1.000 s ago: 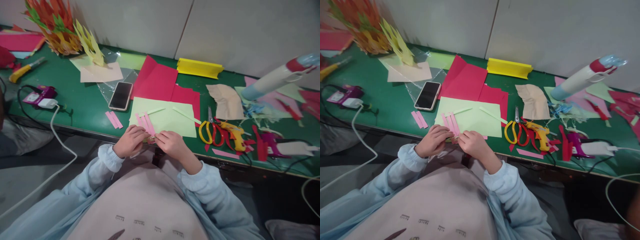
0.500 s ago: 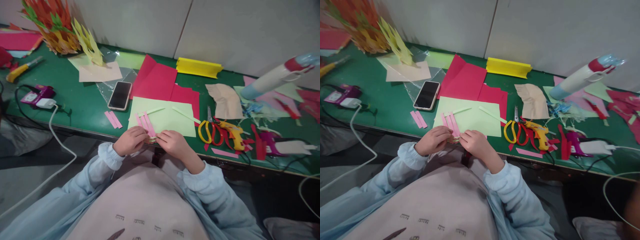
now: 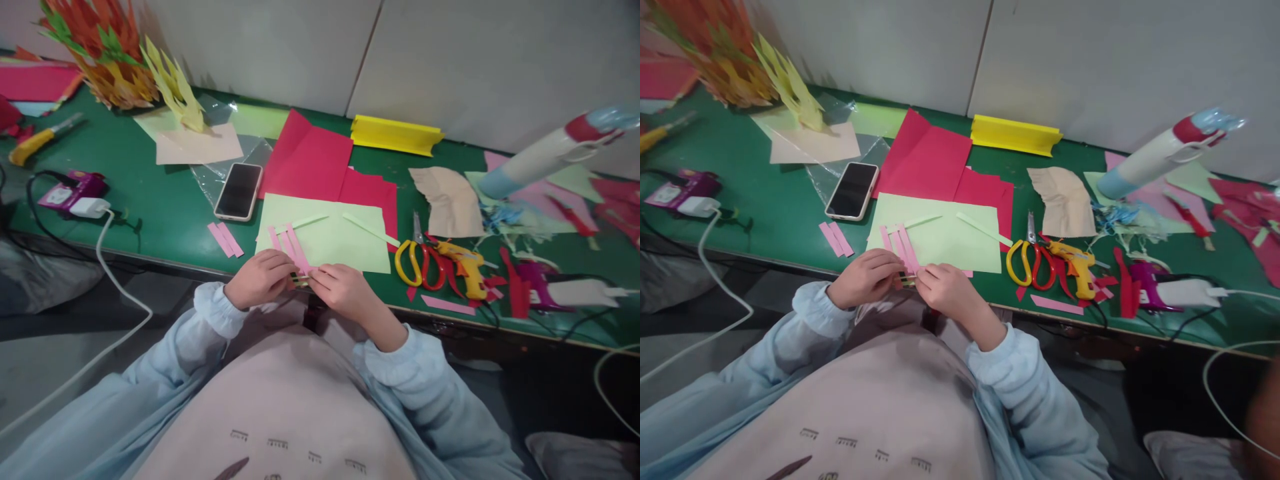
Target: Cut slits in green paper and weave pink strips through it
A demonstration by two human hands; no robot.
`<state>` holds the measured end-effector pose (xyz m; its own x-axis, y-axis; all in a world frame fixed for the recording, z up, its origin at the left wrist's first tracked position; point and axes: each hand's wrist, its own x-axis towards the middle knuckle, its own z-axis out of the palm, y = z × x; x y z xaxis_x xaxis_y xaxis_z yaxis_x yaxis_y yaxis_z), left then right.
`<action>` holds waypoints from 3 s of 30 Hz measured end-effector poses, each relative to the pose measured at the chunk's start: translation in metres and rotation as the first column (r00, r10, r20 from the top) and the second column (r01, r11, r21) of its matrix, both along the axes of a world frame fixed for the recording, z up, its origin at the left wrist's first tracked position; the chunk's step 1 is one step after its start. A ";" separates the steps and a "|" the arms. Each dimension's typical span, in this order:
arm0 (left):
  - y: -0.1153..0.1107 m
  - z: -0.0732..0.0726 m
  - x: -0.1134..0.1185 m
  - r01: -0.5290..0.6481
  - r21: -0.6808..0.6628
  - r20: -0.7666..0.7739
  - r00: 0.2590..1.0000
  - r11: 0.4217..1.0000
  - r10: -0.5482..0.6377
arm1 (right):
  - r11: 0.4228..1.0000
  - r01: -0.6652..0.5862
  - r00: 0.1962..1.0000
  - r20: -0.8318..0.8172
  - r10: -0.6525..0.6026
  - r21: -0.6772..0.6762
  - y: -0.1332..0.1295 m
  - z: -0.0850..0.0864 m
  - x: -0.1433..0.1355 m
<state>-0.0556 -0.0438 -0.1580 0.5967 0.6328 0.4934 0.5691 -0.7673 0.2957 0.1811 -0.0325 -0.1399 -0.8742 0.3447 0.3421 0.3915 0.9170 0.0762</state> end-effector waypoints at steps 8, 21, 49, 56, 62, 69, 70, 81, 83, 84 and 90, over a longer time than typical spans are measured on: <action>0.002 0.010 0.008 -0.005 -0.164 -0.038 0.999 0.987 -0.002 | 0.999 0.009 1.000 -0.021 -0.010 -0.046 -0.005 -0.003 -0.001; 0.009 0.015 0.000 -0.063 -0.146 -0.207 0.978 0.987 0.031 | 1.000 0.025 0.998 0.057 -0.024 -0.005 -0.002 -0.004 -0.004; 0.014 0.012 0.005 -0.133 -0.105 -0.229 0.968 0.986 0.106 | 0.994 -0.016 1.000 0.000 0.016 0.109 -0.001 -0.007 0.004; 0.014 0.009 0.006 -0.156 -0.078 -0.193 0.971 0.985 0.139 | 0.994 -0.080 0.997 0.005 0.080 0.078 -0.002 -0.012 0.006; 0.014 0.012 0.005 -0.143 -0.146 -0.180 0.977 0.979 0.116 | 0.989 -0.049 0.997 0.059 0.041 0.140 -0.002 -0.006 0.004; 0.014 0.018 0.000 -0.077 -0.198 -0.161 0.986 0.977 0.045 | 0.988 0.019 0.998 0.059 -0.029 0.156 0.002 -0.002 0.001; 0.014 0.018 0.000 -0.070 -0.196 -0.156 0.987 0.978 0.040 | 0.988 0.027 0.997 0.070 -0.038 0.152 0.002 -0.002 0.001; 0.010 0.017 -0.001 -0.051 -0.166 -0.220 0.975 0.985 0.014 | 0.997 0.063 0.998 0.010 -0.063 0.042 0.006 -0.005 0.001; 0.010 0.017 0.000 -0.051 -0.154 -0.235 0.972 0.987 0.014 | 0.997 0.068 0.998 -0.002 -0.067 0.033 0.006 -0.006 0.001; 0.010 0.017 0.000 -0.054 -0.150 -0.242 0.970 0.987 0.016 | 0.997 0.071 0.997 -0.010 -0.071 0.020 0.006 -0.007 0.001; 0.008 0.018 0.001 -0.053 -0.159 -0.263 0.965 0.986 0.010 | 0.996 0.054 0.993 -0.105 -0.061 -0.076 0.011 -0.009 0.008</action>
